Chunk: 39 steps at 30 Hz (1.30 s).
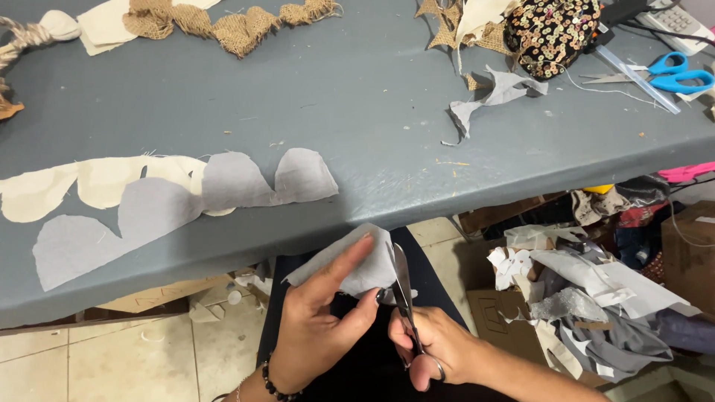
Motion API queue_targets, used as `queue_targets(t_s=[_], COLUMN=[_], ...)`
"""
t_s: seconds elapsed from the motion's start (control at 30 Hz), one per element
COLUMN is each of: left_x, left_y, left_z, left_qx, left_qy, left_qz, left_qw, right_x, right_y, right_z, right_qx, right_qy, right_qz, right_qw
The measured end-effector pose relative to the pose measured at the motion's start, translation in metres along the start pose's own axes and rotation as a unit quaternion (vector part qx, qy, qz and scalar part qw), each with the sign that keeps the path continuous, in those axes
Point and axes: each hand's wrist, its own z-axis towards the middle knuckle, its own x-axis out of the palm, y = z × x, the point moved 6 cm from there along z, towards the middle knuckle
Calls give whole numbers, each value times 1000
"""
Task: Cutting scalloped shapes out of a strip of grey fabric using scissors
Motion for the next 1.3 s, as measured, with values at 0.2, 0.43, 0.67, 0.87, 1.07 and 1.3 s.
queue_targets(t_s=[0.2,0.43,0.67,0.87,1.07,1.3], left_x=[-1,-3,-3,-9,-18,-22], left_y=[6,-4,-10,-14,-16,-24], left_z=[-2,0,1,4,8,11], left_qx=[-17,-1,16,9,-18,5], left_qy=[-26,-2,30,60,113,173], left_qz=[5,23,88,92,94,149], left_qw=[999,1000,995,994,989,974], right_x=[3,3,0,0,3,3], right_y=[-9,-12,-4,-8,-19,-18], right_z=[-7,-11,-5,-9,-19,-22], right_qx=[-5,-7,-1,4,18,-2], right_qy=[-3,-5,-5,-13,6,5], right_qz=[-13,-9,-12,-23,-22,-31], right_qw=[1000,1000,1000,1000,1000,1000])
